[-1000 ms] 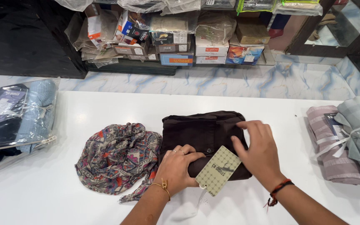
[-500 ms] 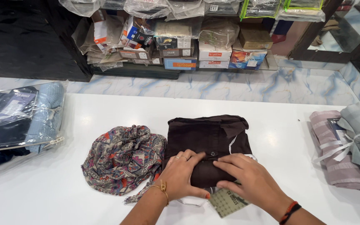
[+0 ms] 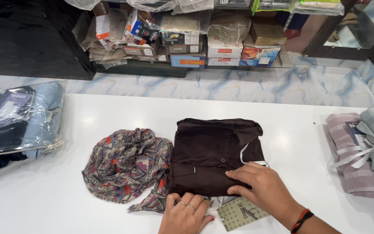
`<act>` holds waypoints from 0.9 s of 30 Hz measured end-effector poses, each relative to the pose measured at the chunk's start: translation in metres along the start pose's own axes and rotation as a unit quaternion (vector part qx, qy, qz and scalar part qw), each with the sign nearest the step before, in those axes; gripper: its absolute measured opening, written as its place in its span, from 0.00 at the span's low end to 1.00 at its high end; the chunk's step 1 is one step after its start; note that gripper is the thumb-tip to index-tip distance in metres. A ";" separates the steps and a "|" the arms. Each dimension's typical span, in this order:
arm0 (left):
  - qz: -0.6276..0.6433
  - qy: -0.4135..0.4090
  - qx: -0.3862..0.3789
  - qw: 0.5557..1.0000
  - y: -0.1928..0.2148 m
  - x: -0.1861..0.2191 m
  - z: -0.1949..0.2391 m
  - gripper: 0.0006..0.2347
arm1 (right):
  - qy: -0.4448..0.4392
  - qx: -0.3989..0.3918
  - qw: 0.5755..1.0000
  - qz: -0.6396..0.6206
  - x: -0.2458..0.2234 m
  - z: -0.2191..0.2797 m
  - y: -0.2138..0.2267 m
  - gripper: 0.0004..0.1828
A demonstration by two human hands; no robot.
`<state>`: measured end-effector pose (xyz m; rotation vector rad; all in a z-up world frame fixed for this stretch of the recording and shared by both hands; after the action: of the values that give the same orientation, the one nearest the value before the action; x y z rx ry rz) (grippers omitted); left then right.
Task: The person folds a light blue shirt and a dark brown shirt, securing each with a rubber band. They then place the folded shirts and a patterned scarf into a clear plastic bag, seal it, and place the bag on a glass shelf.
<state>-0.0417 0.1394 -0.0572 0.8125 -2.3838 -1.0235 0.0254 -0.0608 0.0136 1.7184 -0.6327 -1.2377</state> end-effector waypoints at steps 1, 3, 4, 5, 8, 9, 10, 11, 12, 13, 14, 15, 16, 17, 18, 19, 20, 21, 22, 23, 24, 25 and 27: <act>0.006 0.003 -0.011 1.000 -0.003 -0.001 0.002 0.14 | -0.002 -0.008 1.000 0.005 -0.001 -0.002 0.000 0.25; 0.022 0.006 -0.030 0.999 -0.010 -0.002 0.001 0.11 | -0.001 -0.011 1.000 0.011 -0.002 -0.004 0.001 0.25; 0.015 0.002 -0.030 0.999 -0.011 -0.002 0.000 0.09 | 0.004 -0.006 1.000 0.011 -0.003 -0.005 0.003 0.25; 0.009 -0.002 -0.030 0.999 -0.011 -0.003 -0.002 0.08 | 0.010 0.000 1.000 0.011 -0.004 -0.005 0.004 0.25; -0.023 -0.042 -0.063 0.997 -0.007 -0.011 -0.009 0.07 | -0.035 -0.017 0.999 0.004 0.001 -0.006 0.002 0.26; -0.036 -0.059 -0.079 0.994 -0.004 -0.015 -0.009 0.08 | -0.038 -0.004 0.999 -0.007 0.001 -0.006 0.003 0.26; -0.046 -0.043 -0.089 0.994 0.000 -0.025 -0.011 0.06 | -0.040 0.009 0.999 -0.019 0.002 -0.006 0.002 0.25; -0.056 -0.027 -0.099 0.993 0.005 -0.035 -0.013 0.06 | -0.043 0.023 0.998 -0.031 0.003 -0.007 0.002 0.25; -0.066 -0.009 -0.109 0.992 0.009 -0.044 -0.013 0.05 | -0.067 0.021 0.997 -0.041 0.006 -0.007 0.000 0.25; -0.077 0.018 -0.125 0.989 0.013 -0.055 -0.014 0.06 | -0.092 0.019 0.994 -0.051 0.010 -0.007 -0.004 0.25; -0.087 0.046 -0.140 0.985 0.015 -0.067 -0.016 0.06 | -0.116 0.017 0.991 -0.060 0.013 -0.006 -0.006 0.25; -0.096 0.074 -0.154 0.980 0.017 -0.078 -0.017 0.07 | -0.101 0.024 0.993 -0.063 0.012 -0.005 -0.008 0.25; -0.109 0.079 -0.151 0.979 0.019 -0.085 -0.019 0.08 | -0.086 0.031 0.994 -0.066 0.011 -0.004 -0.010 0.25; -0.122 0.084 -0.149 0.978 0.020 -0.093 -0.022 0.08 | -0.071 0.039 0.994 -0.069 0.009 -0.003 -0.012 0.26; -0.134 0.087 -0.145 0.976 0.020 -0.098 -0.026 0.09 | -0.033 0.038 0.998 -0.034 0.004 -0.002 -0.014 0.33; -0.121 0.128 -0.150 0.973 0.020 -0.105 -0.028 0.09 | 0.004 0.038 0.999 0.001 -0.002 -0.002 -0.017 0.41; -0.107 0.168 -0.153 0.968 0.018 -0.112 -0.031 0.09 | 0.041 0.038 0.998 0.037 -0.007 -0.003 -0.018 0.49; -0.093 0.207 -0.157 0.961 0.017 -0.119 -0.033 0.10 | 0.018 0.032 0.999 0.036 -0.006 -0.005 -0.020 0.46; -0.084 0.226 -0.168 0.956 0.015 -0.122 -0.034 0.10 | -0.005 0.024 0.999 0.036 -0.005 -0.006 -0.021 0.43; -0.076 0.244 -0.178 0.950 0.013 -0.125 -0.036 0.10 | -0.028 0.017 0.999 0.035 -0.004 -0.008 -0.022 0.42; -0.069 0.263 -0.190 0.943 0.014 -0.129 -0.037 0.10 | -0.080 0.016 0.997 -0.008 -0.001 -0.009 -0.021 0.41; -0.070 0.272 -0.176 0.944 0.017 -0.133 -0.040 0.10 | -0.132 0.015 0.990 -0.051 0.003 -0.010 -0.021 0.40; -0.072 0.287 -0.144 0.944 0.023 -0.145 -0.051 0.10 | -0.158 0.061 0.980 -0.106 0.006 -0.014 -0.012 0.38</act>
<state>0.0870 0.2212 -0.0284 1.0170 -1.6625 -0.9891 0.0395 -0.0543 0.0015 1.7383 -0.7365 -1.6737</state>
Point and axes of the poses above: each hand's wrist, its own z-axis away from the middle knuckle, its own y-axis out of the back of the hand, x = y × z, the point moved 5 cm from there along -z, towards the middle knuckle, and after that the axes turned 4 degrees about -y, right-handed, at the moved point
